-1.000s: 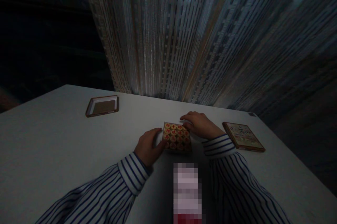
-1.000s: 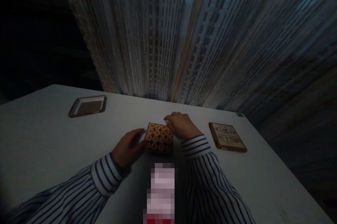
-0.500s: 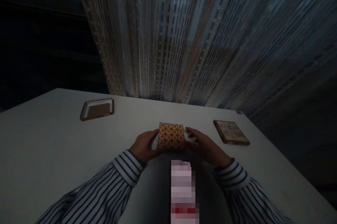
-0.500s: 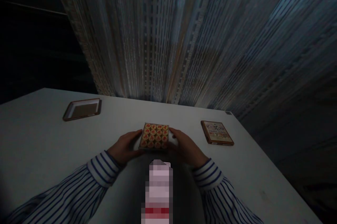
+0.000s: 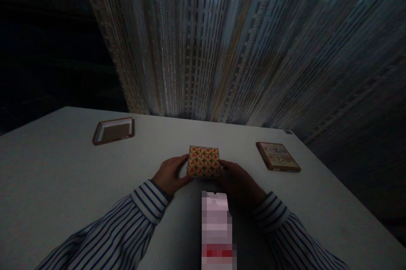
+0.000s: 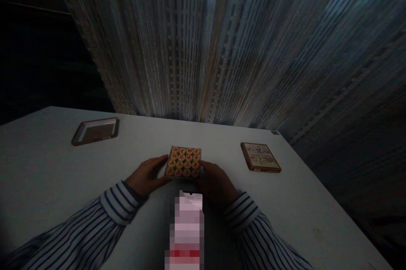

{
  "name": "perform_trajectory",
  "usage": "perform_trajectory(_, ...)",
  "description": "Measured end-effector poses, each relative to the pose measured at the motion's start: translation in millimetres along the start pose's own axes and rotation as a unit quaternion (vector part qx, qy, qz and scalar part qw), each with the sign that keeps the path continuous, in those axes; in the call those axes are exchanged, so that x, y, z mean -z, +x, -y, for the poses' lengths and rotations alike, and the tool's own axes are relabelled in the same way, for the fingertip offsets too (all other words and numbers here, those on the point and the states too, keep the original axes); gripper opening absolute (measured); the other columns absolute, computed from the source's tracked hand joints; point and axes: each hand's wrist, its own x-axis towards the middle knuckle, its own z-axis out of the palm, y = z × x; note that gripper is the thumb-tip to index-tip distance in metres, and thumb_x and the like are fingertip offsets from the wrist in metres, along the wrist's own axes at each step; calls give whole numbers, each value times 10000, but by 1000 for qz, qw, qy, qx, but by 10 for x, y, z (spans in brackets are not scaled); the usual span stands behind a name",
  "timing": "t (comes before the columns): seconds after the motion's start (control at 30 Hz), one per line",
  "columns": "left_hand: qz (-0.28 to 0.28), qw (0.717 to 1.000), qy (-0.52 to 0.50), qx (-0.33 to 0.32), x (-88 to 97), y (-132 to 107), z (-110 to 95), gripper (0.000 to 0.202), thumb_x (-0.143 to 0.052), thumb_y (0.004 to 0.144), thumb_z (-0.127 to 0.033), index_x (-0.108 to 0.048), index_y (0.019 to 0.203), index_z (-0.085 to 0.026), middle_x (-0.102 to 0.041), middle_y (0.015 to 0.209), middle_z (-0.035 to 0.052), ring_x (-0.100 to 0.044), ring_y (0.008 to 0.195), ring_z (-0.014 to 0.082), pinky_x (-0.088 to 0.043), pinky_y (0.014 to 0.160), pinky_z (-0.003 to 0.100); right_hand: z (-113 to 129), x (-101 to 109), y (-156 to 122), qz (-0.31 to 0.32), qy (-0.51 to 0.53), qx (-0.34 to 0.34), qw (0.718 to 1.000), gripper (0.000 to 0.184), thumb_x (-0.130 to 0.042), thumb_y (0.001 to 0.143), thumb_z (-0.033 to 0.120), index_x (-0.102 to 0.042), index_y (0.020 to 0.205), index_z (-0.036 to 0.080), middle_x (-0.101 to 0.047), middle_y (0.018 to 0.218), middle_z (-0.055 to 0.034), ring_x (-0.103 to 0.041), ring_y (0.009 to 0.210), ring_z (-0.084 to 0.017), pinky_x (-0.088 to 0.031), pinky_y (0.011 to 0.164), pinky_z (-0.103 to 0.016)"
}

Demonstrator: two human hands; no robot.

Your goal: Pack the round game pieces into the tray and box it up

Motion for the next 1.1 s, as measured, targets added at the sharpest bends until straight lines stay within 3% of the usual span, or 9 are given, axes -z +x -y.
perform_trajectory(0.4, 7, 1000, 10, -13, 32, 9, -51, 544, -648, 657, -327, -518, 1162, -171, -636, 1095, 127, -591, 1004, 260, -462, 871, 428, 61, 25, 4, 21, -2, -16, 1000, 513, -586, 721, 197, -481, 1219, 137, -579, 1170, -141, -542, 1037, -250, -438, 884, -410)
perform_trajectory(0.8, -72, 994, 22, -80, -8, -13, -106, 311, -621, 734, -309, -635, 1016, -179, -553, 1158, 145, -500, 1084, 276, -436, 889, 471, -125, -133, -50, -112, -8, 90, 990, 345, -532, 797, 272, -502, 1127, 175, -558, 1134, -145, -518, 1066, -246, -461, 885, -452)
perform_trajectory(0.93, -89, 989, 30, -113, -67, -23, -89, 263, -624, 736, -304, -648, 983, -218, -513, 1207, 112, -444, 1131, 280, -412, 904, 492, -101, -157, -59, -148, -15, 94, 984, 306, -518, 812, 287, -526, 1105, 198, -561, 1126, -135, -533, 1052, -243, -484, 872, -459)
perform_trajectory(1.1, -80, 988, 56, -119, -96, -26, -101, 248, -633, 725, -289, -663, 966, -234, -485, 1244, 104, -416, 1150, 298, -392, 910, 509, -48, -148, -60, -149, -20, 87, 985, 292, -518, 819, 295, -542, 1091, 193, -556, 1128, -133, -539, 1051, -234, -502, 867, -436)
